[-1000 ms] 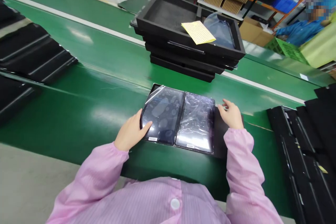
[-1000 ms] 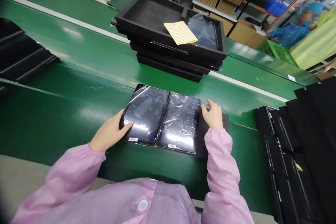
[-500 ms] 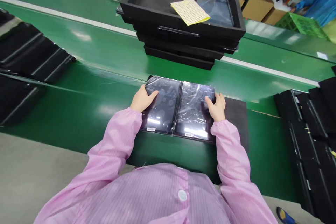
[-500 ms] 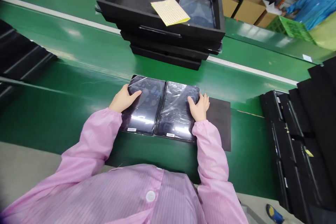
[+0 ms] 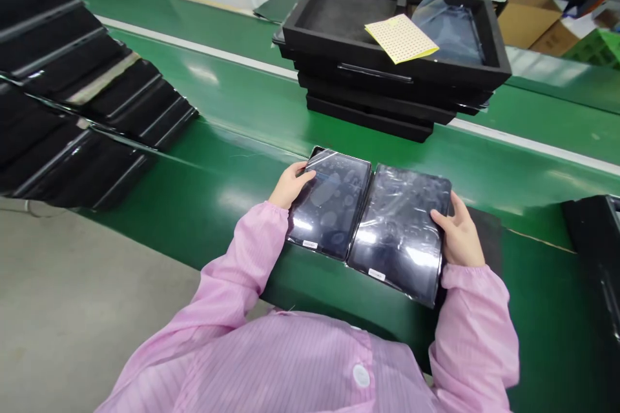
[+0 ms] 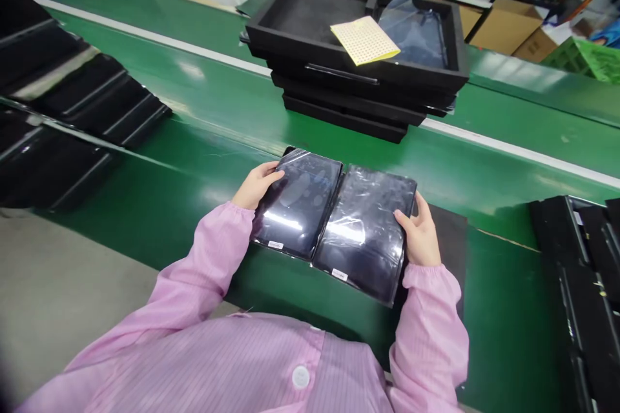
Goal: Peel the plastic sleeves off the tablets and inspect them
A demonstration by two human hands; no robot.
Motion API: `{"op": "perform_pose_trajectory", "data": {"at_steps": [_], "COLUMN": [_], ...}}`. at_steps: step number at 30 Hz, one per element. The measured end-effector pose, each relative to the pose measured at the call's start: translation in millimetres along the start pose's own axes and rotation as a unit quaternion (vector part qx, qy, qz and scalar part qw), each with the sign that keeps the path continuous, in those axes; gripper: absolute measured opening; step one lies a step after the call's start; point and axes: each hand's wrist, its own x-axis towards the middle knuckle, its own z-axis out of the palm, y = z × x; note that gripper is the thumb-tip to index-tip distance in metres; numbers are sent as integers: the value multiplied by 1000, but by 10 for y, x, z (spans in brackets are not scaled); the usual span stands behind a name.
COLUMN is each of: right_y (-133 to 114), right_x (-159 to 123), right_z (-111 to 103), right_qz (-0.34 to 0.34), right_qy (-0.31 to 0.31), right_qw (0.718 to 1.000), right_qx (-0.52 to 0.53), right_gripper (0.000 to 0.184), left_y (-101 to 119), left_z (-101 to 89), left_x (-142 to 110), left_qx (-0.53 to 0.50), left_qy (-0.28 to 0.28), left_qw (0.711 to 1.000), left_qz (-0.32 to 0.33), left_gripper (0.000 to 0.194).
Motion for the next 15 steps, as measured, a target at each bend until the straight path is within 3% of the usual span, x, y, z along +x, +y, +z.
{"op": "perform_pose_trajectory", "data": {"at_steps": [3,6,11,15], "right_y": [-49,-39,129,239], "right_x": [-122,-159,-233,-243], "right_z": [-80,-15,434,837], "right_qz": [14,22,62,52], "right_qy": [18,16,-55,-66], "right_qw": [999,999,996,996], "right_qx": [36,46,28,-20], "right_gripper": [71,54,46,50], "left_y": [6,16,61,100], "left_z": [-11,-6,16,10], "left_x": [5,15,3,-31], "left_qx": [-1,6,-1,10], "left_qy": [-6,-10,8,-7], "left_qw": [1000,1000,1000,1000], "left_qz": [-1,-5,-15,-12], "left_gripper": [37,33,27,30]}}
